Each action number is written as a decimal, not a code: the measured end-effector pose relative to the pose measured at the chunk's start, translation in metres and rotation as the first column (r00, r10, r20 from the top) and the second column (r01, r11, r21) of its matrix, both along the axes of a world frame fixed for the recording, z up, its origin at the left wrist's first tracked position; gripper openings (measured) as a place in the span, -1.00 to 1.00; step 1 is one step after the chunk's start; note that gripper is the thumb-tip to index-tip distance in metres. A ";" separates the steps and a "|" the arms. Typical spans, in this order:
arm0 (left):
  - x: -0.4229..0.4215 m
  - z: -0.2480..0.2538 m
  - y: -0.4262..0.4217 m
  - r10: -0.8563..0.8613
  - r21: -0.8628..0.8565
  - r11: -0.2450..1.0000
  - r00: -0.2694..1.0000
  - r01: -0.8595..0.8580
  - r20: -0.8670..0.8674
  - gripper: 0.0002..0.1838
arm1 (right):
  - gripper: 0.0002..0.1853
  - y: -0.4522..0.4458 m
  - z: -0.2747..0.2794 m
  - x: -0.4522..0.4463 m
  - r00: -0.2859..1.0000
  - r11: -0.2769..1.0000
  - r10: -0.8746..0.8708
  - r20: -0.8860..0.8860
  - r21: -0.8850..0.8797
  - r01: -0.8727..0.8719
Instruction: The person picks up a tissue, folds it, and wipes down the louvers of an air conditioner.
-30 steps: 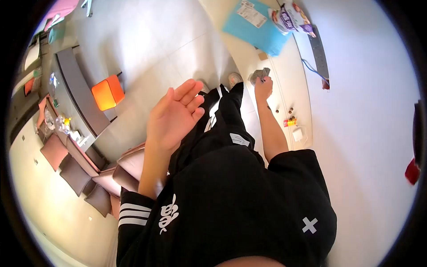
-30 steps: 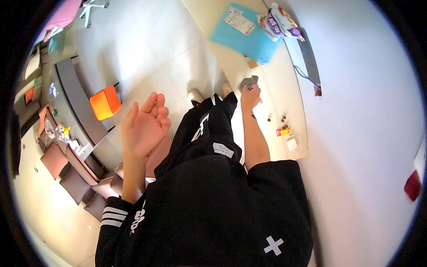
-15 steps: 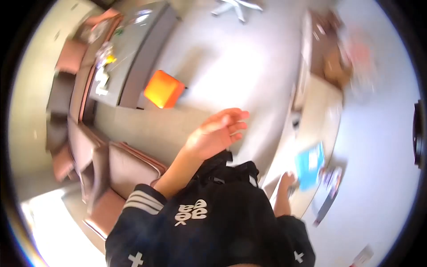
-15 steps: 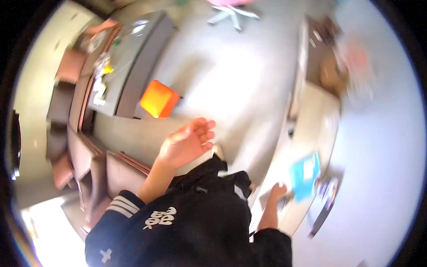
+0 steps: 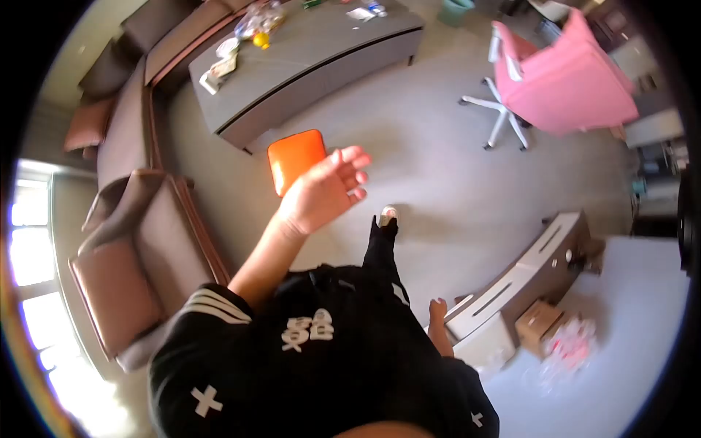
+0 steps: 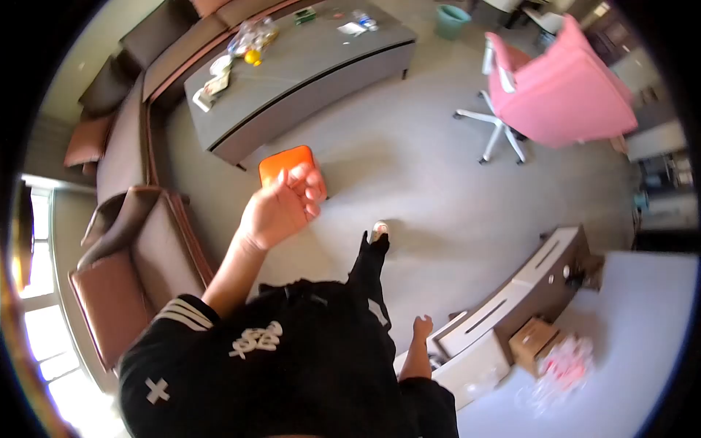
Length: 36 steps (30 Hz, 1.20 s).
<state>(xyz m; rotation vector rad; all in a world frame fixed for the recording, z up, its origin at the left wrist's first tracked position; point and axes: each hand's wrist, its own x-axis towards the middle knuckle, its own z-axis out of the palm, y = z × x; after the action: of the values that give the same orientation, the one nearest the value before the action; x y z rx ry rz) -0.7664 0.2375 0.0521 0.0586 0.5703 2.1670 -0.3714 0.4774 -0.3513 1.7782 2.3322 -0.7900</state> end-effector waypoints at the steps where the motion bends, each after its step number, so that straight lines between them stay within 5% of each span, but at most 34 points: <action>1: -0.022 0.005 0.006 0.081 -0.059 0.995 0.993 -0.076 0.088 -0.71 | -0.61 0.041 -0.019 -0.022 0.999 0.999 0.051 0.006 -0.020 -0.051; 3: -0.059 0.002 0.008 0.133 -0.079 0.989 0.985 -0.125 0.113 -0.70 | -0.62 0.114 -0.056 -0.088 0.786 0.817 0.570 0.241 -0.263 -0.512; 5: -0.093 0.013 0.012 0.255 -0.093 0.965 0.961 -0.246 0.106 -0.70 | -0.64 0.149 -0.004 -0.195 0.891 0.899 0.432 0.140 -0.136 -0.415; 7: -0.113 0.011 0.016 0.416 -0.145 0.906 0.901 -0.398 0.122 -0.69 | -0.66 0.186 0.006 -0.289 0.885 0.885 0.459 -0.078 -0.048 -0.463; 8: -0.128 0.009 0.017 0.466 -0.145 0.881 0.878 -0.450 0.108 -0.68 | -0.77 0.212 -0.010 -0.341 0.776 0.776 0.630 -0.033 0.058 -0.628; 12: -0.203 -0.024 0.038 0.561 -0.083 0.827 0.802 -0.557 0.204 -0.67 | -0.62 0.235 0.034 -0.564 0.754 0.753 0.656 -0.038 -0.036 -0.657; 14: -0.248 -0.045 0.056 0.529 -0.056 0.841 0.795 -0.538 0.295 -0.66 | -0.59 0.221 0.054 -0.655 0.842 0.831 0.485 -0.235 -0.178 -0.528; 20: -0.412 -0.042 0.103 0.432 0.068 0.843 0.745 -0.534 0.508 -0.70 | -0.62 0.182 0.092 -0.832 0.634 0.629 0.737 -0.235 -0.107 -0.770; 26: -0.526 -0.060 0.128 0.355 -0.009 0.907 0.753 -0.421 0.554 -0.71 | -0.67 0.170 0.105 -1.002 0.588 0.584 0.759 -0.280 -0.107 -0.805; 31: -0.622 -0.106 0.140 0.482 -0.177 0.874 0.761 -0.452 0.434 -0.73 | -0.70 0.165 0.030 -1.156 0.436 0.457 0.847 -0.304 -0.002 -0.889; 36: -0.739 -0.174 0.172 0.714 -0.462 0.700 0.541 -0.545 0.444 -0.73 | -0.69 0.149 -0.008 -1.303 0.461 0.493 0.842 -0.280 0.050 -0.869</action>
<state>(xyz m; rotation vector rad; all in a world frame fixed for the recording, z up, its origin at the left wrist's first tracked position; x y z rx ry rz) -1.5054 0.4094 -0.1222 -1.1405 0.5473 2.5747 -1.6749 0.6259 -0.3592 0.2274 2.7820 -0.9234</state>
